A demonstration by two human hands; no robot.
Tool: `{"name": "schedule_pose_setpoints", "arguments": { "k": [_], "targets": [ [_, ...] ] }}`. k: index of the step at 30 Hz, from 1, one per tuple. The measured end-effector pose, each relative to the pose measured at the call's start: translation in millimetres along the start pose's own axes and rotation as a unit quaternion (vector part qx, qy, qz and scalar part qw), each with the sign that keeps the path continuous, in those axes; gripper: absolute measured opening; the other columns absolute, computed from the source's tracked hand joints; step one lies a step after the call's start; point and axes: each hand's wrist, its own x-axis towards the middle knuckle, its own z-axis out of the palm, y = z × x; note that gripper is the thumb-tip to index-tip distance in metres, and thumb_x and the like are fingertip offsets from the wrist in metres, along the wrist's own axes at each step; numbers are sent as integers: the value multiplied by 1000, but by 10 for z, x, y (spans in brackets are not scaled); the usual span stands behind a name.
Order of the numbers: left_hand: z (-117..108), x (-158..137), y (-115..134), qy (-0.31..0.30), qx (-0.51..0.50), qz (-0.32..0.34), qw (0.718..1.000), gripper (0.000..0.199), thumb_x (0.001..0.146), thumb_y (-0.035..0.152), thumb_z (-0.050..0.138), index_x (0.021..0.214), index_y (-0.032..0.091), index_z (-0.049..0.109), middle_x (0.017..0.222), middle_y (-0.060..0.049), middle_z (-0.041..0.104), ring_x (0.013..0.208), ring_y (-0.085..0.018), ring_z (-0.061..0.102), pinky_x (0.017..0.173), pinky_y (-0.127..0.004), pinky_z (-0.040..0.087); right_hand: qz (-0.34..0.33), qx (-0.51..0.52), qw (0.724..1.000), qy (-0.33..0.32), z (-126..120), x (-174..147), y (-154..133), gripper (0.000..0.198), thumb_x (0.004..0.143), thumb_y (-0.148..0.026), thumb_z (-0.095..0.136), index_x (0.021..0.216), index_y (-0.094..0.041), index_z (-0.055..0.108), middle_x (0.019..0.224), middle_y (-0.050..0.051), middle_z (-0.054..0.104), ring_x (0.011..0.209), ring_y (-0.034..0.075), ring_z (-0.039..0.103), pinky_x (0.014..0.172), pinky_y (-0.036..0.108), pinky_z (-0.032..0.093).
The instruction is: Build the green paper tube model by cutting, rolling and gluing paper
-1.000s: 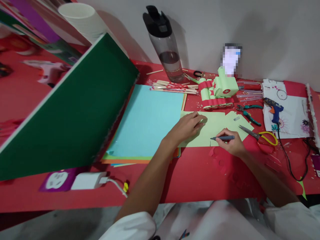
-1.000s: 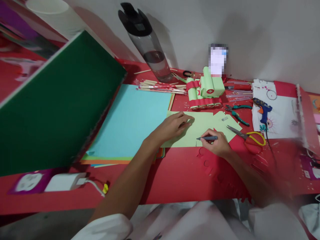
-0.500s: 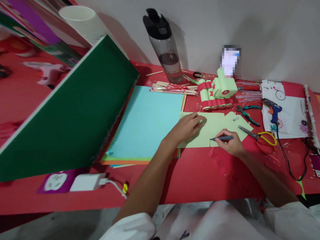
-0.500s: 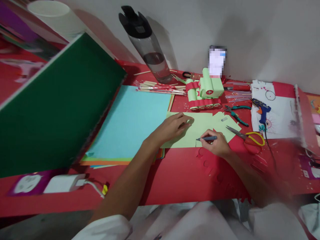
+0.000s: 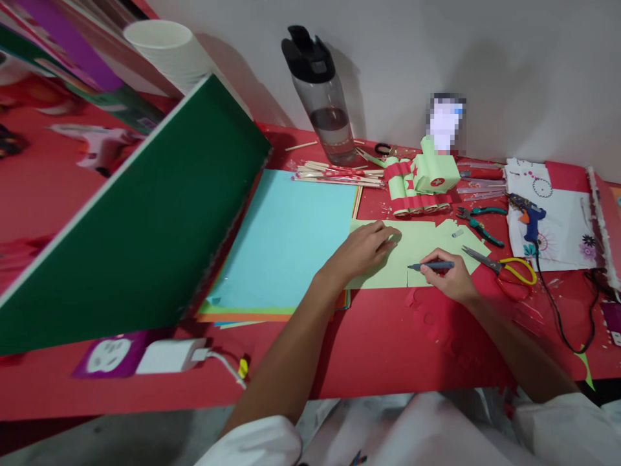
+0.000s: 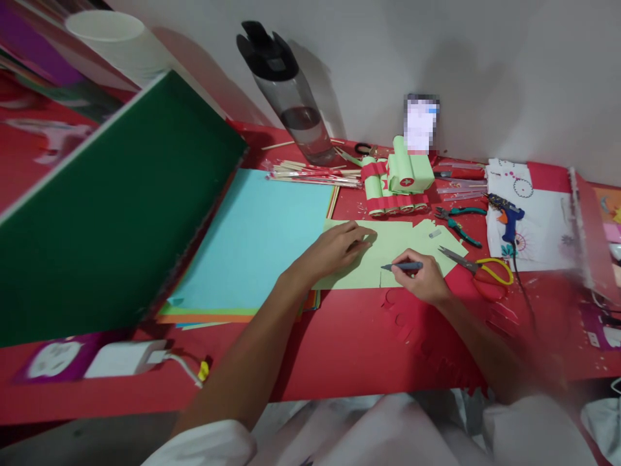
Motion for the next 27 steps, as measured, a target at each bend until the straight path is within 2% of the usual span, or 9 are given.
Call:
{"name": "schedule_pose_setpoints", "arguments": {
  "k": [6, 21, 27],
  "targets": [
    [-9, 3, 0, 0, 0, 3, 1000, 34, 106, 30, 44, 128, 16, 66, 105, -12, 67, 94, -25, 62, 81, -38, 49, 8, 3, 1000, 10, 10, 6, 14, 19, 90, -40, 72, 92, -21, 71, 70, 1, 68, 62, 16, 65, 59, 27, 52],
    [-7, 3, 4, -1, -1, -1, 1000, 32, 107, 29, 45, 128, 16, 65, 106, -12, 67, 95, -26, 63, 82, -39, 49, 12, 27, 999, -12, 9, 9, -3, 16, 87, -35, 73, 86, -20, 71, 69, 1, 67, 60, 14, 62, 57, 25, 48],
    [-5, -1, -3, 4, 3, 5, 1000, 31, 107, 29, 46, 128, 17, 65, 108, -12, 67, 95, -25, 63, 82, -38, 49, -4, 33, 999, 29, -11, 40, 19, 17, 89, -37, 74, 95, -21, 69, 75, 0, 68, 62, 14, 63, 60, 26, 50]
  ]
}}
